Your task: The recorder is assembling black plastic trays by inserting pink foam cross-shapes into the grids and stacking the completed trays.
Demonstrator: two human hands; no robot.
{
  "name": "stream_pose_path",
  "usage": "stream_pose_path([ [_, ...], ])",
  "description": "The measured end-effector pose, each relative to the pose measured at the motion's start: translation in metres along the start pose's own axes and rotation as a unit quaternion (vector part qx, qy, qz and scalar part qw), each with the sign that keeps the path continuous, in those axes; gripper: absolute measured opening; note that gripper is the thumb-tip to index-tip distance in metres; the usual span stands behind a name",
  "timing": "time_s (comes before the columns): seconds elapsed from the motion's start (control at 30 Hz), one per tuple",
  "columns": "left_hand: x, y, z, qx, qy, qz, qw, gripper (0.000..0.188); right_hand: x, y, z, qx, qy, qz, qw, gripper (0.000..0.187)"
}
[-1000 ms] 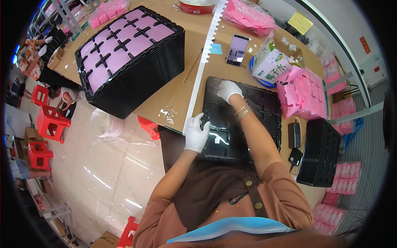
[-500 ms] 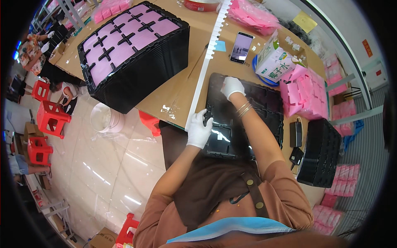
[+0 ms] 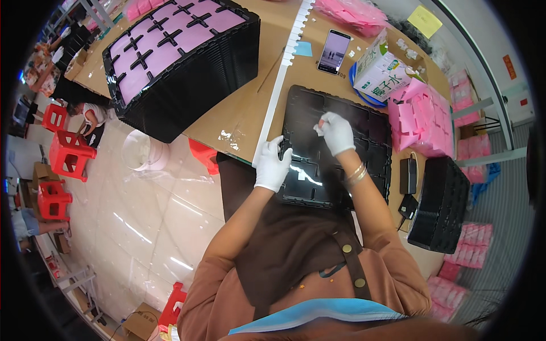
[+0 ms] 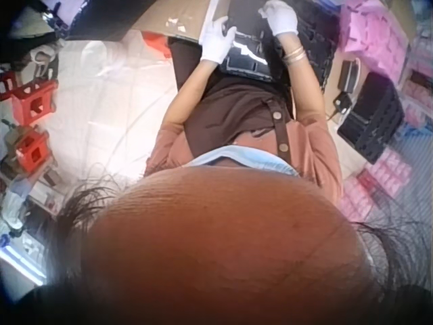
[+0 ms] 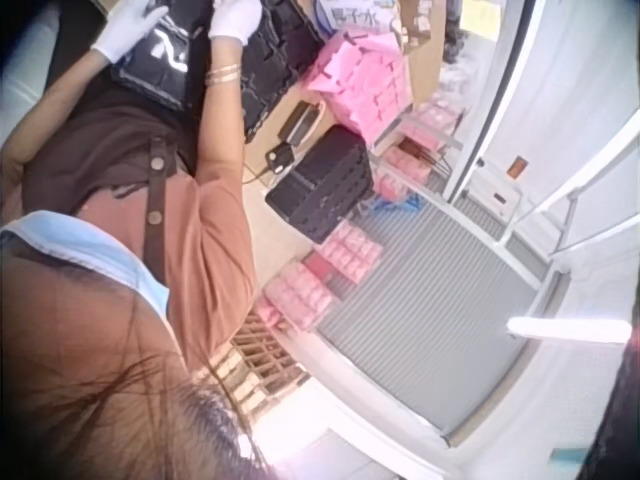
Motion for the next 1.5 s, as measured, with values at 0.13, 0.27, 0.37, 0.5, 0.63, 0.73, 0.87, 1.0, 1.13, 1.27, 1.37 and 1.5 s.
stream_pose_path([
  [0.13, 0.002, -0.001, 0.003, 0.016, -0.010, 0.004, 1.000, 0.045, 0.057, 0.015, 0.010, -0.183, -0.065, 0.059, 0.979, 0.012],
  [0.27, 0.001, -0.001, -0.001, 0.016, -0.020, 0.018, 1.000, 0.046, 0.089, 0.038, -0.013, -0.306, -0.072, 0.054, 0.948, 0.011],
  [0.37, 0.002, 0.002, 0.000, 0.030, -0.025, 0.024, 0.999, 0.047, 0.089, 0.039, -0.014, -0.345, -0.099, 0.049, 0.932, 0.008],
  [0.5, 0.002, 0.003, 0.005, 0.029, -0.047, 0.037, 0.998, 0.047, 0.063, 0.029, 0.011, -0.306, -0.148, 0.096, 0.936, 0.009],
  [0.63, 0.000, -0.001, 0.003, 0.023, -0.032, 0.033, 0.999, 0.046, -0.016, -0.004, 0.048, -0.226, -0.160, 0.054, 0.959, 0.005],
  [0.73, -0.001, -0.001, -0.001, 0.008, -0.005, 0.006, 1.000, 0.044, -0.059, -0.003, 0.034, 0.024, -0.051, 0.071, 0.996, 0.003],
  [0.87, 0.002, 0.001, 0.003, 0.002, 0.004, -0.001, 1.000, 0.045, -0.083, 0.023, 0.046, -0.133, -0.090, 0.185, 0.969, 0.007],
  [1.0, 0.001, 0.000, -0.001, 0.007, 0.009, -0.001, 1.000, 0.045, -0.089, 0.034, 0.049, -0.177, -0.100, 0.219, 0.954, 0.008],
  [1.13, 0.001, 0.001, 0.002, 0.016, -0.019, 0.016, 1.000, 0.046, -0.090, 0.020, 0.045, -0.120, -0.081, 0.225, 0.964, 0.012],
  [1.27, 0.002, 0.005, 0.007, -0.004, 0.008, -0.018, 1.000, 0.045, -0.085, 0.031, 0.046, -0.166, -0.083, 0.218, 0.958, 0.011],
  [1.37, 0.001, 0.002, 0.003, 0.006, -0.003, -0.005, 1.000, 0.045, -0.085, 0.038, 0.048, -0.167, -0.062, 0.228, 0.957, 0.013],
  [1.5, 0.001, 0.004, 0.003, 0.004, 0.008, -0.012, 1.000, 0.045, -0.088, 0.047, 0.049, -0.231, -0.073, 0.189, 0.952, 0.012],
])
Point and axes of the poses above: each hand's wrist, its own x-axis towards the middle knuckle, its own y-axis out of the palm, z = x × y, the point moved 5 cm from there along x, towards the middle knuckle, and after that the axes turned 12 degrees about -y, right-handed, at the moved point
